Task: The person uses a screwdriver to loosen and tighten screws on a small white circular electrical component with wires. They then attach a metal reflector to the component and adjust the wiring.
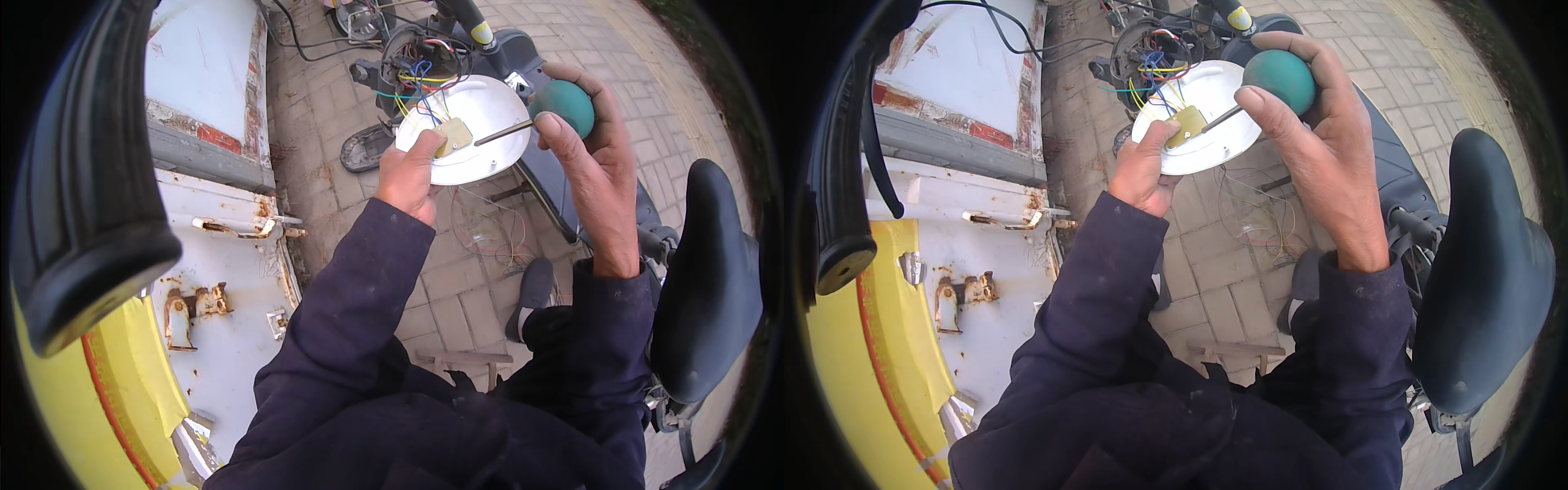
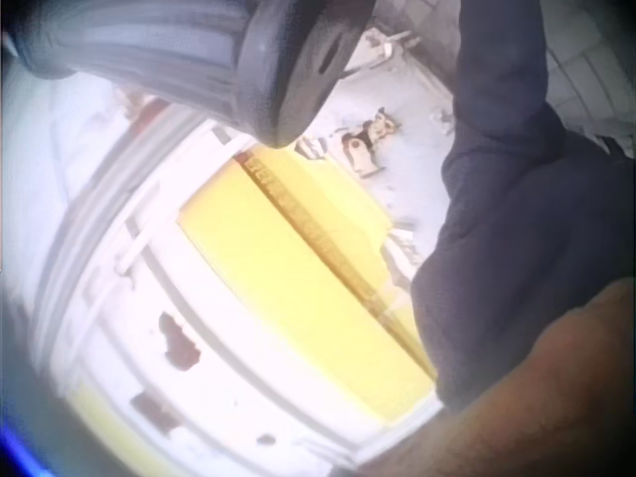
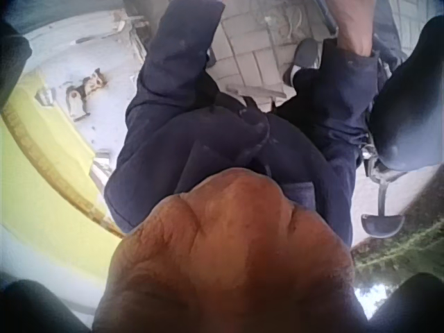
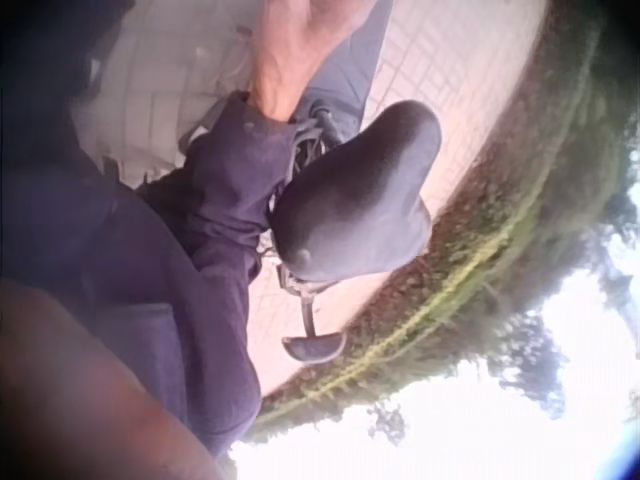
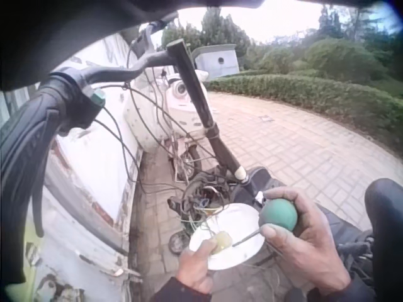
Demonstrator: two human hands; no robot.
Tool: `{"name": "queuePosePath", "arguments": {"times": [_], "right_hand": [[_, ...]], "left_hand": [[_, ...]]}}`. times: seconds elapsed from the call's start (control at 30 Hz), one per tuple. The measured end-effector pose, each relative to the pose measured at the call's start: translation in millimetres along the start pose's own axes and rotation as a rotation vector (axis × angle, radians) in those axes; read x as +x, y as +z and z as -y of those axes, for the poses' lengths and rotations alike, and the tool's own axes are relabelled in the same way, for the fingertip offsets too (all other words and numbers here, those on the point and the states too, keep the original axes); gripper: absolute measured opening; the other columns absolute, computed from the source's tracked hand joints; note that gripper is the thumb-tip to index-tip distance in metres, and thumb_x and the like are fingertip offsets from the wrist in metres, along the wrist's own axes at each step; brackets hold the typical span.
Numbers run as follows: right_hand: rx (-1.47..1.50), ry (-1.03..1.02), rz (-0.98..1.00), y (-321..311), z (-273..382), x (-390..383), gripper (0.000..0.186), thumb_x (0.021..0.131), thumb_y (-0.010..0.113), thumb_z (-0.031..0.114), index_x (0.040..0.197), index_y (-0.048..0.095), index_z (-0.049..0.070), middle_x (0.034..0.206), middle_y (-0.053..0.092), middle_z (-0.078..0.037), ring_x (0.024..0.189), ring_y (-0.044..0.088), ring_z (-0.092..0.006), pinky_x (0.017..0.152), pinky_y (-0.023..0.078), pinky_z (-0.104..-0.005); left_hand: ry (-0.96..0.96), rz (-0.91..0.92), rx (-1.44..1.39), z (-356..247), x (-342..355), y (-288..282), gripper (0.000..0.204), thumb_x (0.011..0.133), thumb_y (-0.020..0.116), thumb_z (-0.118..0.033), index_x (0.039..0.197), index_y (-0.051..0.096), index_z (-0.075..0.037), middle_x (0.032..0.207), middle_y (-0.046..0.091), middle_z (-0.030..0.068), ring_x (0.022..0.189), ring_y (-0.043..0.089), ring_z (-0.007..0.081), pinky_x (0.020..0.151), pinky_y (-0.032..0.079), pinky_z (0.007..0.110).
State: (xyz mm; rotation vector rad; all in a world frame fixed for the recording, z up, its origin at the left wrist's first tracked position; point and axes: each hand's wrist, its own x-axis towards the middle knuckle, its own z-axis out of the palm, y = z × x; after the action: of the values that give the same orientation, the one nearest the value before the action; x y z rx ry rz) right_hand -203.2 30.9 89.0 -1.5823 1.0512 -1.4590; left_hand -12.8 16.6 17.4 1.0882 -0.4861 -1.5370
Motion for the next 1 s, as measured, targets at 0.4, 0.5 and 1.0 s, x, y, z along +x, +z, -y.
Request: {"name": "queuePosePath", "arguments": {"times": [0.4, 0.5, 1.0], "right_hand": [[-0.016, 0.054, 0.002, 8.5, -13.1, -7.2, 0.043, 0.094, 0.072, 0.030, 0.129, 0.061, 0.008, 0.102, 0.061, -0.003, 0.085, 0.059, -0.0112, 0.080, 0.048, -0.0239], [-0.071, 0.053, 0.004, 9.1, -15.6, -5.9, 0.043, 0.093, 0.072, 0.033, 0.129, 0.062, 0.010, 0.101, 0.062, -0.003, 0.084, 0.061, -0.0107, 0.079, 0.048, -0.0237], [-0.070, 0.066, -0.005, 7.3, -21.5, -5.3, 0.048, 0.091, 0.073, 0.040, 0.129, 0.063, 0.013, 0.101, 0.063, -0.002, 0.085, 0.061, -0.0095, 0.078, 0.047, -0.0242]], "left_hand": [[-0.003, 0.061, -0.013, 3.3, -2.6, -0.3, 0.046, 0.088, 0.064, -0.011, 0.132, 0.052, 0.000, 0.120, 0.064, 0.0117, 0.105, 0.067, 0.0229, 0.093, 0.054, 0.038], [0.010, 0.098, -0.024, 3.4, -4.5, 0.7, 0.046, 0.089, 0.064, -0.011, 0.132, 0.052, 0.000, 0.121, 0.064, 0.0119, 0.107, 0.066, 0.0232, 0.095, 0.054, 0.039], [-0.003, 0.066, -0.018, -1.0, -11.0, 6.2, 0.045, 0.090, 0.063, -0.010, 0.131, 0.050, 0.004, 0.122, 0.063, 0.0153, 0.110, 0.066, 0.0252, 0.099, 0.053, 0.039]]}}
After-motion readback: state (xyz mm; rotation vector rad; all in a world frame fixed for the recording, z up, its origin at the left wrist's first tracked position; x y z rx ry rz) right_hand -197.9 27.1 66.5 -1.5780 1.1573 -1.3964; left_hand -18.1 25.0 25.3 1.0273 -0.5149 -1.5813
